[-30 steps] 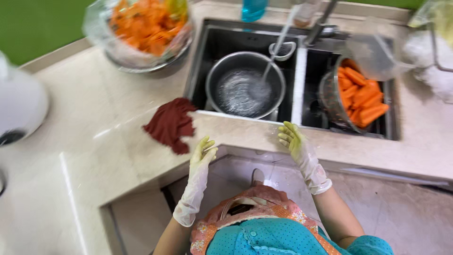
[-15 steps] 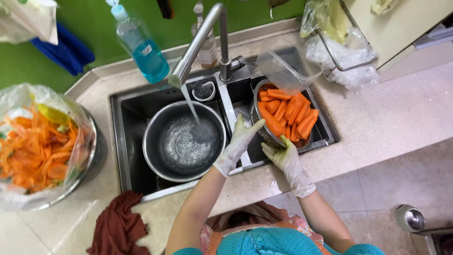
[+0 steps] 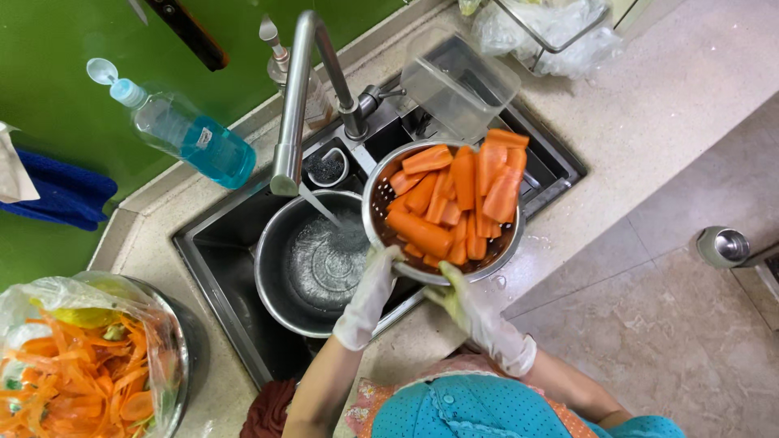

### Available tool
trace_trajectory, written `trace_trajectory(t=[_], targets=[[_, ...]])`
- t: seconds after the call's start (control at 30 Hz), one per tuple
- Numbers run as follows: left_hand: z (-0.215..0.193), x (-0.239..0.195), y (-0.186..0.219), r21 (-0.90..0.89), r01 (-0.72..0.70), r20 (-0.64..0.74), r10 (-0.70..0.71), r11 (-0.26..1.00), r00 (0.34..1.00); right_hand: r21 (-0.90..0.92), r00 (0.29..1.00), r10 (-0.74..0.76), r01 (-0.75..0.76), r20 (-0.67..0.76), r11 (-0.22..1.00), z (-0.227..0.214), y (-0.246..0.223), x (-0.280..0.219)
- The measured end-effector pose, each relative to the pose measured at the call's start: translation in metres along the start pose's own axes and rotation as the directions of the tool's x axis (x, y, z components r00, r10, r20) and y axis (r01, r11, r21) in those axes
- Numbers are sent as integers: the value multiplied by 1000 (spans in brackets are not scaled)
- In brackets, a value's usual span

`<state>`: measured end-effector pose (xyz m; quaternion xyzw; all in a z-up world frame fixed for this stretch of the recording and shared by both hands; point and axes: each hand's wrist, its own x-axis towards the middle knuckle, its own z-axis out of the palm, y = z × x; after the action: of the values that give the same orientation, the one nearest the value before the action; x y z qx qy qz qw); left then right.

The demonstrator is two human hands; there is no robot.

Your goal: The person washes cut carrots in a pot of water, transfers them to a colander to drain, and then packs them into a clear plastic container by hand.

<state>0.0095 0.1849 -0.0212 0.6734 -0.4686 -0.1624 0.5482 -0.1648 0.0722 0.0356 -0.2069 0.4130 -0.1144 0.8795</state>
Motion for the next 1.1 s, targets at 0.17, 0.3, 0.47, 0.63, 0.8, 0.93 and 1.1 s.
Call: trace_trajectory(t=[0.17, 0.3, 0.47, 0.63, 0.8, 0.93, 1.1], targets=[[-103, -70, 9, -736, 617, 26, -898, 280, 438, -428, 881, 411, -286, 233, 857, 43, 36, -47], [-179, -92, 37, -571, 705, -164, -900, 421, 404, -868, 658, 674, -63, 334, 492, 52, 19, -27], [-180, -57, 42, 326, 752, -417, -627, 573, 658, -666, 827, 428, -90, 364, 740, 119, 0, 57], [-151, 17, 8, 768, 533, -301, -535, 354, 789, -339, 884, 289, -161, 368, 927, 204, 12, 149], [-127, 67, -11, -122, 624, -240, -633, 772, 736, -460, 850, 161, 104, 502, 882, 195, 8, 160], [-111, 82, -35, -66, 774, -252, -761, 629, 597, -736, 911, -261, 412, 319, 537, 133, -52, 155], [-114, 85, -65, 581, 481, -409, -275, 657, 870, -751, 256, -725, 408, 640, -519, 42, -117, 154]])
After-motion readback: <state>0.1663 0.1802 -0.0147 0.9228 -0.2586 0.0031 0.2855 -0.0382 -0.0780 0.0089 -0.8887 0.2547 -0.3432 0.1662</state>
